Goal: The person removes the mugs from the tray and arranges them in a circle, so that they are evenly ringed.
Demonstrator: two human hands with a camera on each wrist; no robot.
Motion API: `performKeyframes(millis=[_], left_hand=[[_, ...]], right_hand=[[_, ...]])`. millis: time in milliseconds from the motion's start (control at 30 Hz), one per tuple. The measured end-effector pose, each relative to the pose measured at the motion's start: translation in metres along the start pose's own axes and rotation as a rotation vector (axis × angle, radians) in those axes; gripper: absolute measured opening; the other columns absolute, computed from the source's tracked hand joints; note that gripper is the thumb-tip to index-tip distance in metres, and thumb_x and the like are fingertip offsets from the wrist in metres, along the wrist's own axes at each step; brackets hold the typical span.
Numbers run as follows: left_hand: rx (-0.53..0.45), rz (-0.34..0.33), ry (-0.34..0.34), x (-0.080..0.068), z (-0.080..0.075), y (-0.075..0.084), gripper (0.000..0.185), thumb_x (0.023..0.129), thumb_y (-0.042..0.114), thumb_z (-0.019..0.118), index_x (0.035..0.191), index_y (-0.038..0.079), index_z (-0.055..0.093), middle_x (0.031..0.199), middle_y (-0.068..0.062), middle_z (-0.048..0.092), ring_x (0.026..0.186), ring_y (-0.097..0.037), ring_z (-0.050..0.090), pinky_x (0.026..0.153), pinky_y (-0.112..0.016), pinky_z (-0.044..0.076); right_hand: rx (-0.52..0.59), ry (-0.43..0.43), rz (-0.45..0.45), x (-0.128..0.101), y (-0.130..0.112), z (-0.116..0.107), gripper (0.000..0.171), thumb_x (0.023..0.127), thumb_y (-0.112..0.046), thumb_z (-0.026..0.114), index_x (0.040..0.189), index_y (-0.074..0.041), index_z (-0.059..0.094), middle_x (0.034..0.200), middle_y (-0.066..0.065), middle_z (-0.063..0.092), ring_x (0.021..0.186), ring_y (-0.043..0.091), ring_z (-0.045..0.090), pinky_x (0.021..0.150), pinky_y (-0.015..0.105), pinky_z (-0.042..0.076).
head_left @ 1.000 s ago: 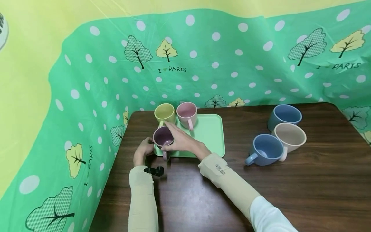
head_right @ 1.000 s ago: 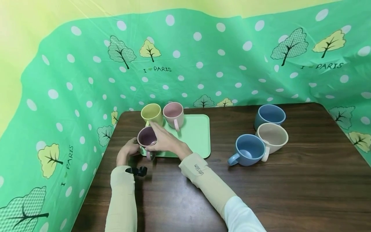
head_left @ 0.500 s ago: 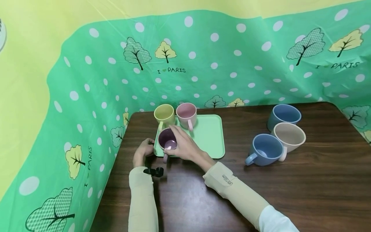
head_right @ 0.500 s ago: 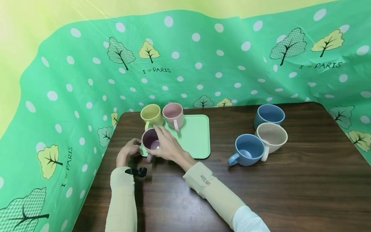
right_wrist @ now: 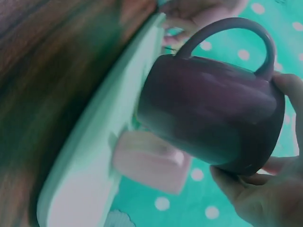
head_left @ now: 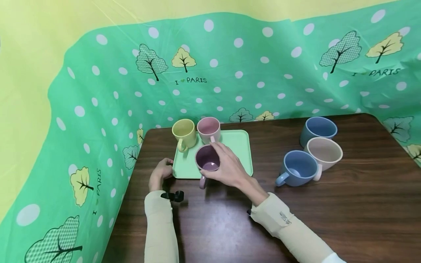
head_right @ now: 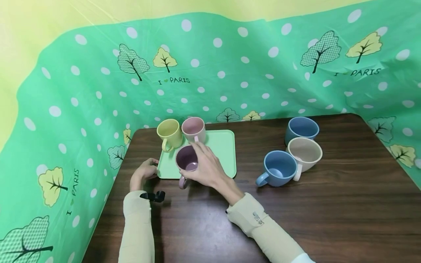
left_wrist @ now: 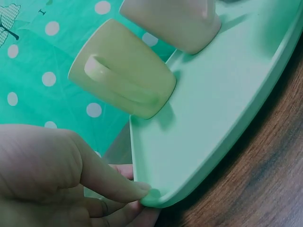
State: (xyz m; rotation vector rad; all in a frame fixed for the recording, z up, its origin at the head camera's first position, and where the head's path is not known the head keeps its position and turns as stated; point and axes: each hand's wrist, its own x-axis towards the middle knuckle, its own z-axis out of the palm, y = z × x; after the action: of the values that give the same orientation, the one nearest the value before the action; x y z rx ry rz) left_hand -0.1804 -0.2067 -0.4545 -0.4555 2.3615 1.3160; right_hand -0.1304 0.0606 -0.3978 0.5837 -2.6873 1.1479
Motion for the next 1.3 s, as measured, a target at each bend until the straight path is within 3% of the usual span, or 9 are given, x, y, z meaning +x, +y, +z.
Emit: performKeyframes(millis=[400,700,1300], left_hand=[[-0.004,-0.012,-0.009,0.0,-0.001,0.0,0.048,0.078,-0.011,0.04,0.125,-0.003,0.044,0.116,-0.019,0.046,0.089,-0.023,0.051,0.076,-0.027,0.047],[-0.006,-0.02,-0.015,0.001,-0.003,0.0,0.048,0.081,-0.01,0.04,0.128,-0.002,0.043,0.116,-0.018,0.045,0.089,-0.023,0.05,0.078,-0.028,0.046],[-0.016,-0.033,-0.022,0.0,-0.002,0.0,0.05,0.08,-0.011,0.043,0.129,-0.001,0.042,0.12,-0.019,0.045,0.093,-0.025,0.05,0.078,-0.028,0.046]], right_hand=[[-0.068,0.094,0.177,-0.008,0.018,-0.041,0.089,0.066,-0.051,0.078,0.138,-0.011,0.044,0.133,0.009,0.05,0.114,0.028,0.051,0.087,0.05,0.048],[-0.111,0.103,0.267,-0.013,0.038,-0.063,0.094,0.067,-0.049,0.08,0.141,-0.007,0.041,0.14,0.015,0.044,0.115,0.034,0.052,0.089,0.054,0.046],[-0.251,0.052,0.413,-0.02,0.065,-0.098,0.097,0.068,-0.053,0.076,0.14,0.0,0.037,0.13,0.026,0.045,0.103,0.044,0.053,0.078,0.055,0.045]])
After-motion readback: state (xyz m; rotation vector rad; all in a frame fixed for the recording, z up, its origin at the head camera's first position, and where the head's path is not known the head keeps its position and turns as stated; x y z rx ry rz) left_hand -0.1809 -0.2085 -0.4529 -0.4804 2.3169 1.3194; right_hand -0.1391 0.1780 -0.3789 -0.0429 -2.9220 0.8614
